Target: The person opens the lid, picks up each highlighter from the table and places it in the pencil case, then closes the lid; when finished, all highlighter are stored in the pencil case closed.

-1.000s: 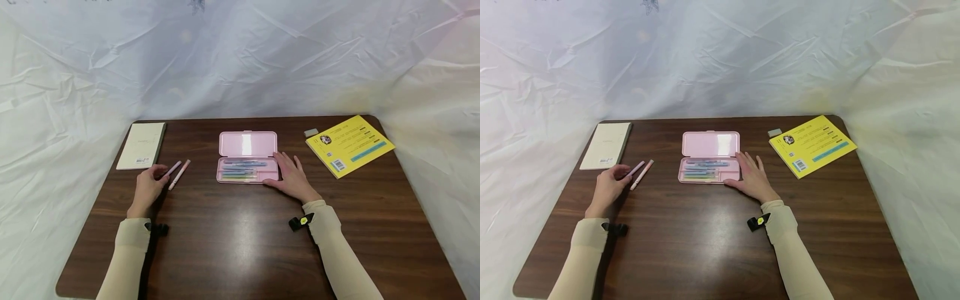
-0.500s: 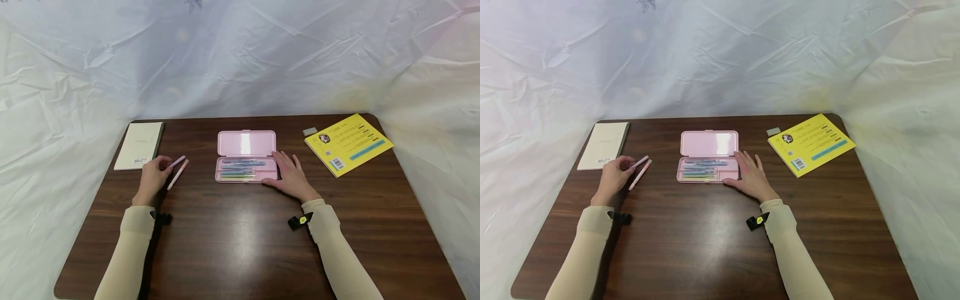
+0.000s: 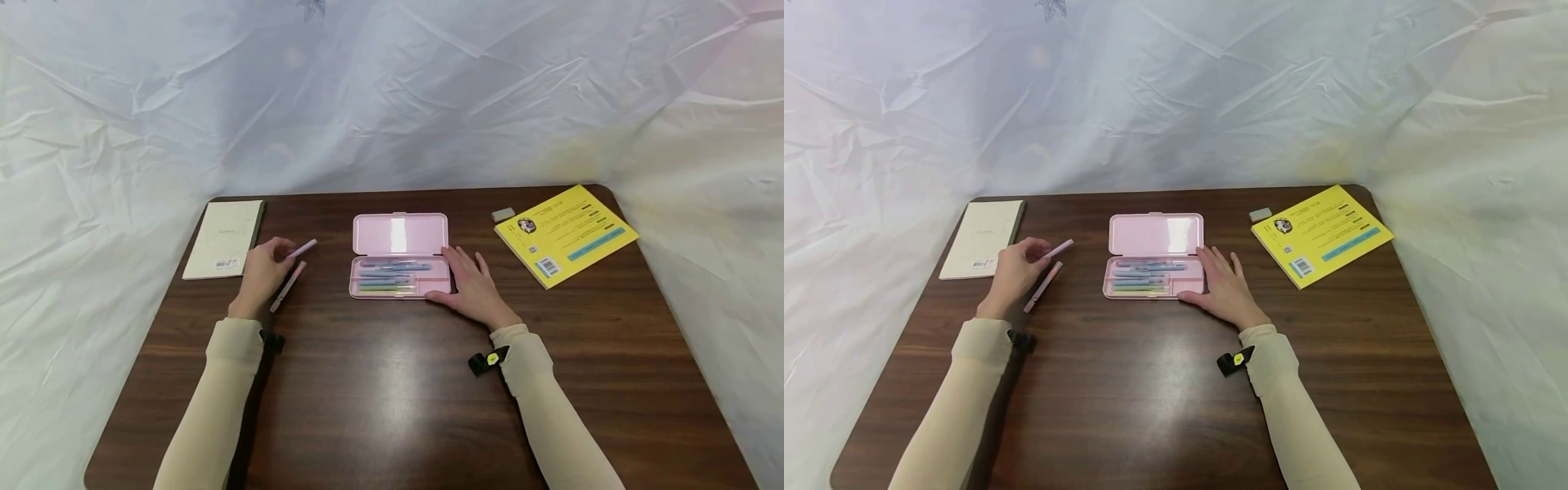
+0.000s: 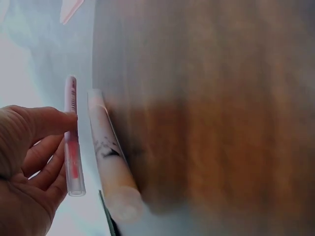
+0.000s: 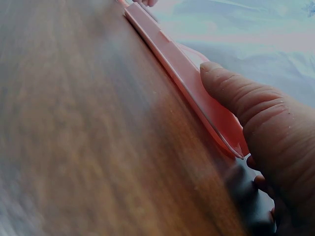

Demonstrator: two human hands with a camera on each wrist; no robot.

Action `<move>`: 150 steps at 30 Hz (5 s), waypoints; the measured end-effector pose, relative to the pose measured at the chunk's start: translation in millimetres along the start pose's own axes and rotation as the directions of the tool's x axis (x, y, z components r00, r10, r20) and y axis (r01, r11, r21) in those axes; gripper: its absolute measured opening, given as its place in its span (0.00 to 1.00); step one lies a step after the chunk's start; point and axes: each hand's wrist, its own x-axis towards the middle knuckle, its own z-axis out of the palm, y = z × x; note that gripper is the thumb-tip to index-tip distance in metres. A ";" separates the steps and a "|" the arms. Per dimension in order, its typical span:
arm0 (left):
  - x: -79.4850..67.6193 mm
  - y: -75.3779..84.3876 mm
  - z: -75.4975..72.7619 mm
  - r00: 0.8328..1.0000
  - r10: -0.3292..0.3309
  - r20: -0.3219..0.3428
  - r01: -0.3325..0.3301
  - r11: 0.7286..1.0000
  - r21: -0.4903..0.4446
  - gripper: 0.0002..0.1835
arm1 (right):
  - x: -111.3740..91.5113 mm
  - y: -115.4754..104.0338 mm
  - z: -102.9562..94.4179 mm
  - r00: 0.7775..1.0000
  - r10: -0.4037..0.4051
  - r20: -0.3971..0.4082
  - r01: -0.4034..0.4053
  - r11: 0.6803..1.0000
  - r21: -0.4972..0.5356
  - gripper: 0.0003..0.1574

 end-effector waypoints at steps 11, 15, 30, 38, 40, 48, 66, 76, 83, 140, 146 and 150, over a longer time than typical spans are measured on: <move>11.7 16.1 1.0 0.999 0.034 0.005 -0.034 0.999 -0.011 0.10 | -0.8 0.3 1.5 1.000 0.001 0.002 -0.001 1.000 0.002 0.65; 14.6 24.8 0.0 0.999 0.046 0.015 -0.045 0.999 -0.027 0.10 | -0.9 1.8 2.5 1.000 0.008 0.005 -0.008 1.000 -0.005 0.66; 33.3 67.7 11.6 0.994 0.088 0.069 -0.085 0.995 -0.054 0.11 | 0.5 1.7 1.6 1.000 0.007 0.007 -0.007 1.000 0.005 0.66; 40.3 90.1 22.5 0.985 0.136 0.103 -0.129 0.989 -0.066 0.11 | 1.0 2.6 1.5 1.000 0.005 0.003 -0.005 1.000 0.002 0.66; 41.0 94.4 25.2 0.982 0.150 0.112 -0.142 0.987 -0.076 0.10 | 1.0 2.7 1.4 1.000 0.003 0.002 -0.003 1.000 0.005 0.66; 41.9 114.8 37.3 0.974 0.172 0.150 -0.157 0.982 -0.101 0.10 | 0.4 2.1 1.4 1.000 0.000 -0.002 0.000 1.000 0.002 0.65; 37.1 145.6 71.9 0.922 0.248 0.297 -0.234 0.969 -0.084 0.12 | 0.0 0.8 -1.2 1.000 0.005 0.009 -0.005 1.000 0.009 0.66; 29.1 149.3 88.6 0.887 0.288 0.360 -0.293 0.955 -0.041 0.11 | 0.6 -0.3 2.6 1.000 0.013 0.015 -0.013 1.000 0.003 0.68; 25.9 151.8 100.1 0.862 0.331 0.384 -0.339 0.940 -0.048 0.10 | 0.8 -0.6 2.4 1.000 0.009 0.011 -0.009 1.000 0.004 0.67; 5.9 87.1 51.2 0.974 0.107 0.199 -0.088 0.991 -0.098 0.22 | 1.9 0.2 0.6 1.000 0.004 0.006 -0.004 1.000 0.001 0.66; -6.1 60.3 34.5 0.987 0.036 0.156 -0.027 0.998 -0.059 0.23 | 1.9 2.0 -0.7 1.000 0.006 -0.004 -0.006 1.000 -0.006 0.66; -14.2 45.3 23.1 0.991 -0.022 0.129 0.030 0.998 -0.062 0.23 | 2.0 2.1 -0.6 1.000 0.010 0.003 -0.010 1.000 -0.011 0.67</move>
